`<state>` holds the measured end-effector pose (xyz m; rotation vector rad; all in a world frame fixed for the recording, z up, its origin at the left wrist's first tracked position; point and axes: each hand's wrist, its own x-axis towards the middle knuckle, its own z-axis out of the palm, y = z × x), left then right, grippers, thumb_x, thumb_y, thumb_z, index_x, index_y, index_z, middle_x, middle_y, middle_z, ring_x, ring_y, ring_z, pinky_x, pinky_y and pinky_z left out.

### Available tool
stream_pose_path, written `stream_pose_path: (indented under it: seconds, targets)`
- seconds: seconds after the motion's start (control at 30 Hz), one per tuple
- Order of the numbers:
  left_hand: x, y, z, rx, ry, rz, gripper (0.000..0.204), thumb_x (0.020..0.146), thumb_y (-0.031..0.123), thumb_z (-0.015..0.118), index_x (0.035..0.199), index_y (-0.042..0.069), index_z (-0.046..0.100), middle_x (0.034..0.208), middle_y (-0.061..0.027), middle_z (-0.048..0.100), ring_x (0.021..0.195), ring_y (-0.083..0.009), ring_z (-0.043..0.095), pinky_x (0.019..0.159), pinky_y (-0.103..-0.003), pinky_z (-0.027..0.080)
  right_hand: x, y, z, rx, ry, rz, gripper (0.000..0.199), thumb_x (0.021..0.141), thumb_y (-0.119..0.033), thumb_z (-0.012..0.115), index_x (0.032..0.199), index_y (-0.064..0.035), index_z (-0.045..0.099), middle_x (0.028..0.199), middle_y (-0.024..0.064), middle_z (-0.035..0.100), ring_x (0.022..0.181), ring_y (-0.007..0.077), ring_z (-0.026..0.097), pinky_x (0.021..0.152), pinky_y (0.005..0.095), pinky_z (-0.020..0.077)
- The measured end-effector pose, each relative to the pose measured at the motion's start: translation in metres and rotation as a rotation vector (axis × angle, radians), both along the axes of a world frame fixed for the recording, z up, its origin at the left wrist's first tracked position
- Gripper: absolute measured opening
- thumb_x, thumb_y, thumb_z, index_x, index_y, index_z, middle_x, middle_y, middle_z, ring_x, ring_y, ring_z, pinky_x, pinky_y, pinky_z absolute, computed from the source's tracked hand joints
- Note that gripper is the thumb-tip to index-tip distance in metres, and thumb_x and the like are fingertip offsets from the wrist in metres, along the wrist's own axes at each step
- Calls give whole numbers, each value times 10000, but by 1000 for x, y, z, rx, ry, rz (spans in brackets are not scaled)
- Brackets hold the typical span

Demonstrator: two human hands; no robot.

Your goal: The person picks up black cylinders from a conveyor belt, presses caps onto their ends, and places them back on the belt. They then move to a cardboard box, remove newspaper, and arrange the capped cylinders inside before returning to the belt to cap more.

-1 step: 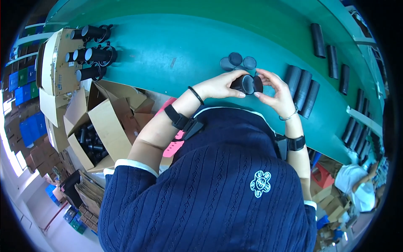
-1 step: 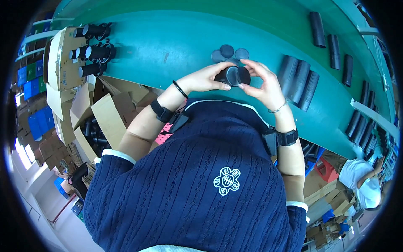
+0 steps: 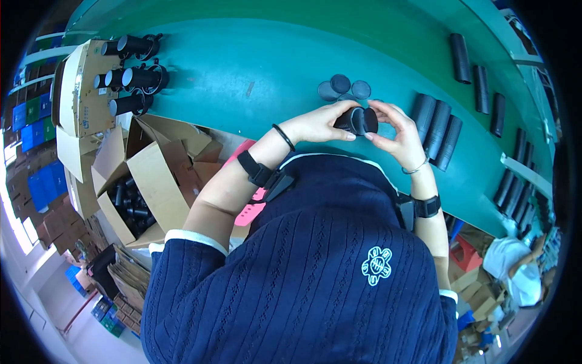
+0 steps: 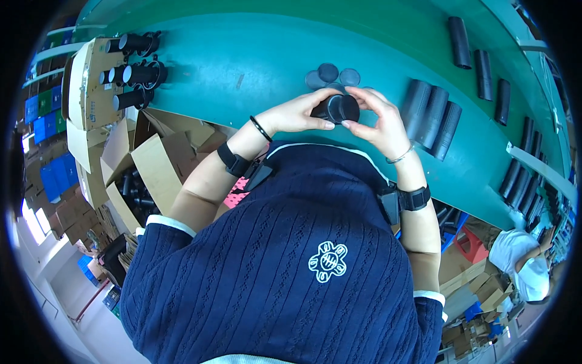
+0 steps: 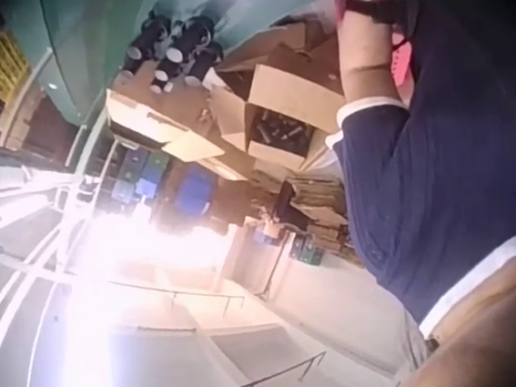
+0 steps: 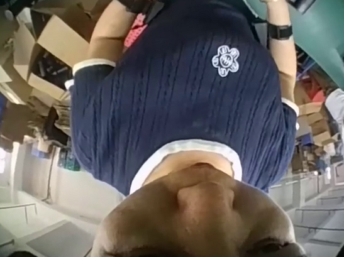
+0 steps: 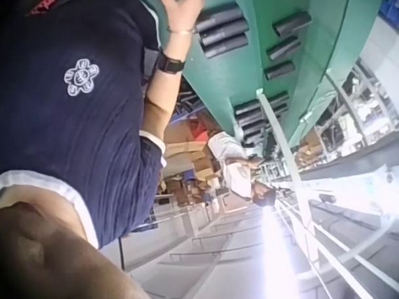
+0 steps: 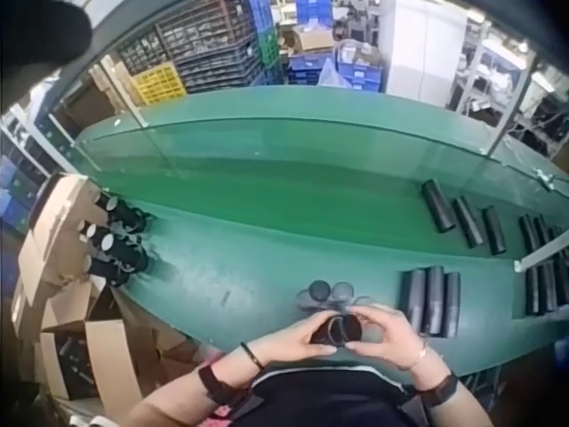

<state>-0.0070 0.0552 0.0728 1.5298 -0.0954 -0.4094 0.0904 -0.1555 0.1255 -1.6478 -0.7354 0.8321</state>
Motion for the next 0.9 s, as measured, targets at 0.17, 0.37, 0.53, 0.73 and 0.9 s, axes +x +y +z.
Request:
stream_pose_path:
  seconds: [0.17, 0.37, 0.53, 0.73, 0.9]
  targets:
    - [-2, -1, -1, 159, -116, -18, 773, 776, 279, 775, 1359, -19, 364, 1297, -175, 464, 1223, -245, 461, 1028, -355, 385, -7, 12, 4, -86, -371, 68, 557, 703, -69, 777, 1227, -29, 593, 1206, 138, 605, 1104, 265, 585, 928, 354, 489]
    - [0, -1, 1, 222, -144, -40, 787, 789, 437, 749, 1321, -30, 405, 1221, -183, 491, 1125, -269, 509, 954, -346, 424, -11, 13, 4, -111, -509, 84, 520, 690, -44, 762, 1189, -27, 616, 1195, 145, 618, 1122, 294, 578, 952, 362, 470]
    - [2, -6, -15, 174, -167, 29, 794, 789, 619, 649, 1237, -12, 473, 1096, -204, 536, 1054, -333, 543, 892, -402, 444, -12, 16, 7, -132, -547, 113, 527, 679, -22, 747, 1189, -29, 618, 1201, 139, 617, 1125, 301, 578, 960, 366, 464]
    - [2, -5, -13, 178, -175, 17, 740, 824, 600, 617, 1219, -12, 487, 1078, -205, 544, 1025, -329, 558, 872, -398, 450, -16, 17, 8, -149, -616, 135, 511, 688, -18, 736, 1186, -23, 620, 1198, 138, 608, 1092, 304, 582, 933, 363, 476]
    - [-3, -8, -17, 174, -199, 39, 696, 834, 584, 611, 1198, 1, 504, 1080, -203, 546, 1004, -325, 562, 851, -402, 450, -18, 21, 17, -198, -663, 186, 504, 690, -27, 740, 1180, -12, 620, 1174, 134, 597, 1060, 301, 580, 901, 364, 487]
